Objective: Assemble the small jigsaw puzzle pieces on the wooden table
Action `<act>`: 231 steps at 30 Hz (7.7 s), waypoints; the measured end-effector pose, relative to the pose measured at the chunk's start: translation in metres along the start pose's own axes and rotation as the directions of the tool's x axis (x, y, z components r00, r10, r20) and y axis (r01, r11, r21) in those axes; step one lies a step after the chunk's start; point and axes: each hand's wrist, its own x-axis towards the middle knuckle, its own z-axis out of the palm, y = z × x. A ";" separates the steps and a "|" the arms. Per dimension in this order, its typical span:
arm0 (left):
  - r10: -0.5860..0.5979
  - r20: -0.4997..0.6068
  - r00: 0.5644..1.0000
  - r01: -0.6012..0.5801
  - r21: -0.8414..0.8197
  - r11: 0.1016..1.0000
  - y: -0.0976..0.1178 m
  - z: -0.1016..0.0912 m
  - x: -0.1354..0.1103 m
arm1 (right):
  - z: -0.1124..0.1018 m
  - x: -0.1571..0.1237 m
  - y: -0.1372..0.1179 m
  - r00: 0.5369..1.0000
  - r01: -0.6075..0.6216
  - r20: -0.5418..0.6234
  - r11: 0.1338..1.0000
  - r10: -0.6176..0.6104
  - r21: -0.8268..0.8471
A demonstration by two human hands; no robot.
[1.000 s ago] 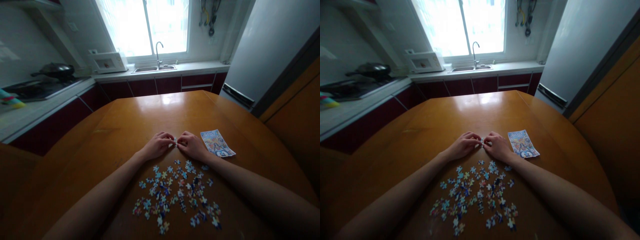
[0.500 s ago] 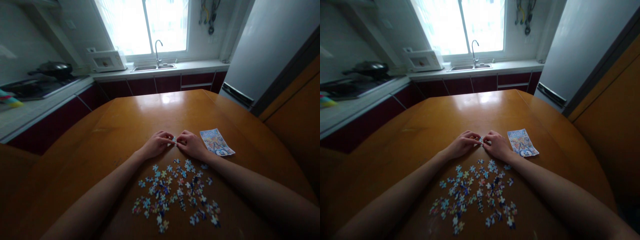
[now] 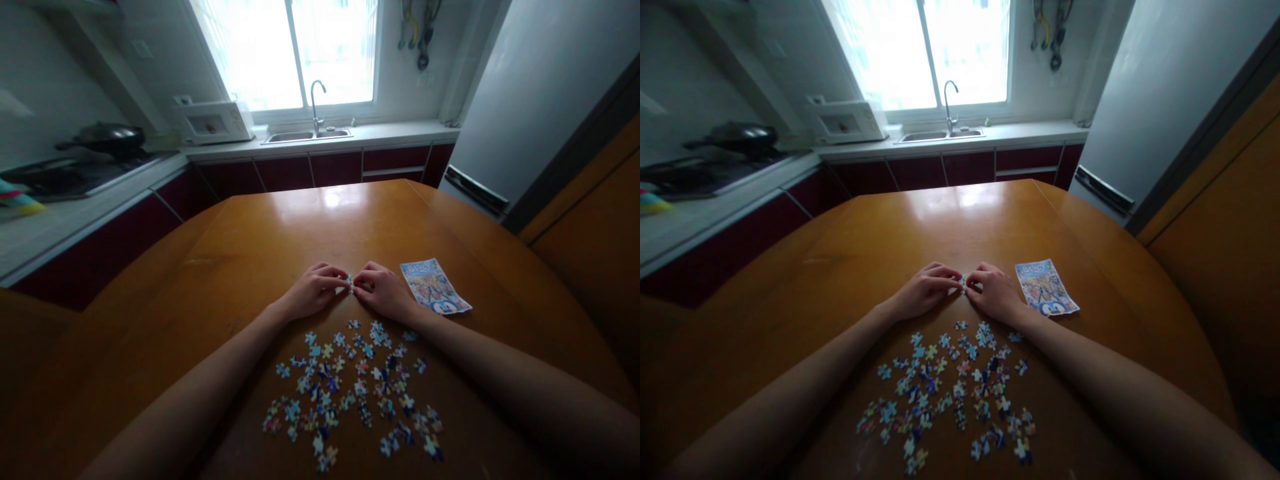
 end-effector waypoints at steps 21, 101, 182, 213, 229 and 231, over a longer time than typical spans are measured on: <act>-0.011 -0.017 1.000 0.011 -0.030 0.999 -0.004 0.003 0.000 | -0.016 -0.018 -0.042 0.866 0.360 0.346 0.930 -0.361 0.070; 0.090 -0.223 0.971 -0.065 0.116 0.991 0.015 0.002 0.007 | 0.011 0.000 0.016 0.988 0.009 -0.135 0.841 0.076 0.541; 0.119 -0.021 0.993 -0.113 0.194 0.975 0.015 0.004 0.004 | 0.004 -0.005 0.010 0.978 0.205 0.017 0.978 -0.206 0.025; -0.002 -0.117 0.993 0.017 0.130 0.991 0.015 0.003 0.004 | 0.002 -0.006 0.008 0.981 0.184 0.057 0.983 -0.184 -0.001; 0.024 -0.024 0.999 -0.021 0.126 0.992 0.014 0.004 0.004 | -0.001 -0.007 0.008 0.977 0.201 0.073 0.980 -0.201 0.007; 0.032 -0.026 0.999 -0.029 0.115 0.993 0.014 0.003 0.004 | 0.000 -0.006 0.008 0.975 0.210 0.069 0.978 -0.210 0.006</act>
